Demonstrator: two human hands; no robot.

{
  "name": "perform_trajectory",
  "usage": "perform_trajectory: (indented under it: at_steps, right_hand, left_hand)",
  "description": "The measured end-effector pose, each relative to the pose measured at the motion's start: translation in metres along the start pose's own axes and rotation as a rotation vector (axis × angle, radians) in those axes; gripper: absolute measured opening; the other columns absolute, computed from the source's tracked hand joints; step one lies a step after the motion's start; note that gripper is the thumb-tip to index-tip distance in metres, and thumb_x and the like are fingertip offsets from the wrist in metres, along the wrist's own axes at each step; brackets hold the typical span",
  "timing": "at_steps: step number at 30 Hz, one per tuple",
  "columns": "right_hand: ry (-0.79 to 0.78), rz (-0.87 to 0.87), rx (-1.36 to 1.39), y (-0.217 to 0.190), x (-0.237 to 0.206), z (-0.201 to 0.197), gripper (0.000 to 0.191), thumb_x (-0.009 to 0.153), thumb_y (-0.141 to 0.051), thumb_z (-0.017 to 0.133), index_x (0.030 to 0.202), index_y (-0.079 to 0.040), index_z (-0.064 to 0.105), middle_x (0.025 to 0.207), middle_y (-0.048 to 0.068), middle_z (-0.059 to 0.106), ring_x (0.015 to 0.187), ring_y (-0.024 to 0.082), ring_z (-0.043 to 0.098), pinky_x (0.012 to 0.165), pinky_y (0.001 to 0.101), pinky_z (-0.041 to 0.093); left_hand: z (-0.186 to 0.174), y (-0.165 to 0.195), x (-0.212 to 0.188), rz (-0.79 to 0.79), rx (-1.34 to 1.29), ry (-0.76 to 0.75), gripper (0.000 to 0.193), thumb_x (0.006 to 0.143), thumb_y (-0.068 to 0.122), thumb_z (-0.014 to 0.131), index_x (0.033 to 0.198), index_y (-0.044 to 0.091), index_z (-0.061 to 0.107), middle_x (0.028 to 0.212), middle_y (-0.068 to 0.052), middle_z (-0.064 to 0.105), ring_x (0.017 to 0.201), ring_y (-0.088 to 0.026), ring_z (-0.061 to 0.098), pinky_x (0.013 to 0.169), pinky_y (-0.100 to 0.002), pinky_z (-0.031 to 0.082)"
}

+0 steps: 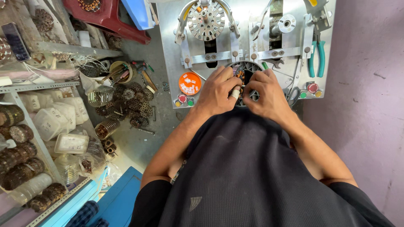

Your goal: The person assembles components of an electric motor using a winding machine, manipulating copper coils and metal stators by hand, and using pliers to trim wires.

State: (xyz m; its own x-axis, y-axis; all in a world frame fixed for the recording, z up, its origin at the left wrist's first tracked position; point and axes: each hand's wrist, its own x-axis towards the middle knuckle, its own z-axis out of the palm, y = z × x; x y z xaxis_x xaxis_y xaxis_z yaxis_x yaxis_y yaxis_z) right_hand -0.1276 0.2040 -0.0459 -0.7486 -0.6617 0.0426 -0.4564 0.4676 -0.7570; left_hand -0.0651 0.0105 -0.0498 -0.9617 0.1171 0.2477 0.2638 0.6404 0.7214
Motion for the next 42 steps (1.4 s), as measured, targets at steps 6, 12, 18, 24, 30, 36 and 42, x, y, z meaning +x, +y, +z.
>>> perform_trajectory:
  at_steps: [6, 12, 18, 24, 30, 36, 42]
  right_hand:
    - [0.091, 0.029, -0.039, 0.0033, 0.0002, 0.0000, 0.009, 0.080, -0.011, 0.074, 0.087, -0.007, 0.072, 0.099, 0.009, 0.062, 0.102, 0.032, 0.052, 0.093, 0.0423, 0.046]
    - [0.062, 0.021, 0.028, 0.0041, 0.0004, -0.0011, 0.010, 0.078, -0.012, 0.076, 0.086, -0.007, 0.073, 0.095, 0.009, 0.061, 0.099, 0.032, 0.052, 0.091, 0.0425, 0.044]
    - [0.010, -0.013, 0.012, 0.0038, 0.0000, -0.0011, 0.010, 0.074, -0.012, 0.075, 0.082, -0.007, 0.073, 0.092, 0.009, 0.062, 0.095, 0.031, 0.052, 0.090, 0.0411, 0.044]
    - [0.083, 0.060, -0.026, 0.0067, -0.0012, 0.0002, 0.011, 0.079, -0.014, 0.077, 0.086, -0.006, 0.074, 0.095, 0.010, 0.061, 0.100, 0.031, 0.051, 0.092, 0.0419, 0.043]
    - [0.073, 0.087, 0.023, 0.0073, -0.0027, 0.0012, 0.012, 0.077, -0.015, 0.076, 0.086, -0.007, 0.076, 0.094, 0.008, 0.062, 0.100, 0.031, 0.050, 0.091, 0.0414, 0.044]
    - [0.003, 0.047, 0.053, 0.0086, -0.0020, 0.0005, 0.013, 0.074, -0.016, 0.076, 0.082, -0.006, 0.075, 0.093, 0.009, 0.062, 0.098, 0.030, 0.051, 0.092, 0.0412, 0.044]
    - [0.074, 0.093, -0.029, 0.0086, -0.0002, 0.0022, 0.012, 0.075, -0.015, 0.076, 0.083, -0.006, 0.076, 0.093, 0.010, 0.061, 0.097, 0.031, 0.051, 0.091, 0.0423, 0.044]
  left_hand:
    - [-0.0007, 0.0006, 0.0015, 0.020, -0.010, 0.030, 0.009, 0.083, 0.005, 0.071, 0.091, 0.005, 0.067, 0.094, -0.011, 0.057, 0.093, -0.031, 0.055, 0.084, -0.043, 0.049]
    - [-0.0028, 0.0004, 0.0034, 0.032, 0.021, -0.003, 0.014, 0.077, 0.005, 0.070, 0.090, 0.003, 0.066, 0.094, -0.012, 0.057, 0.093, -0.033, 0.055, 0.083, -0.043, 0.048]
    - [-0.0028, -0.0008, 0.0047, 0.031, 0.010, -0.008, 0.011, 0.079, 0.006, 0.071, 0.090, 0.005, 0.068, 0.092, -0.011, 0.056, 0.091, -0.031, 0.054, 0.082, -0.042, 0.048]
    - [-0.0025, -0.0002, 0.0031, 0.021, -0.001, -0.019, 0.012, 0.080, 0.006, 0.070, 0.091, 0.005, 0.068, 0.094, -0.011, 0.056, 0.092, -0.031, 0.054, 0.082, -0.043, 0.048]
    - [-0.0028, -0.0009, 0.0036, 0.047, 0.013, -0.025, 0.016, 0.078, 0.007, 0.070, 0.094, 0.003, 0.067, 0.096, -0.011, 0.056, 0.094, -0.032, 0.055, 0.084, -0.043, 0.049]
    - [-0.0032, -0.0009, 0.0045, 0.042, 0.000, -0.014, 0.012, 0.080, 0.007, 0.070, 0.092, 0.006, 0.068, 0.093, -0.010, 0.056, 0.092, -0.031, 0.055, 0.083, -0.042, 0.049]
    - [-0.0050, -0.0008, 0.0061, 0.030, -0.028, -0.039, 0.012, 0.082, 0.007, 0.070, 0.093, 0.004, 0.067, 0.094, -0.011, 0.056, 0.091, -0.031, 0.055, 0.081, -0.043, 0.049]
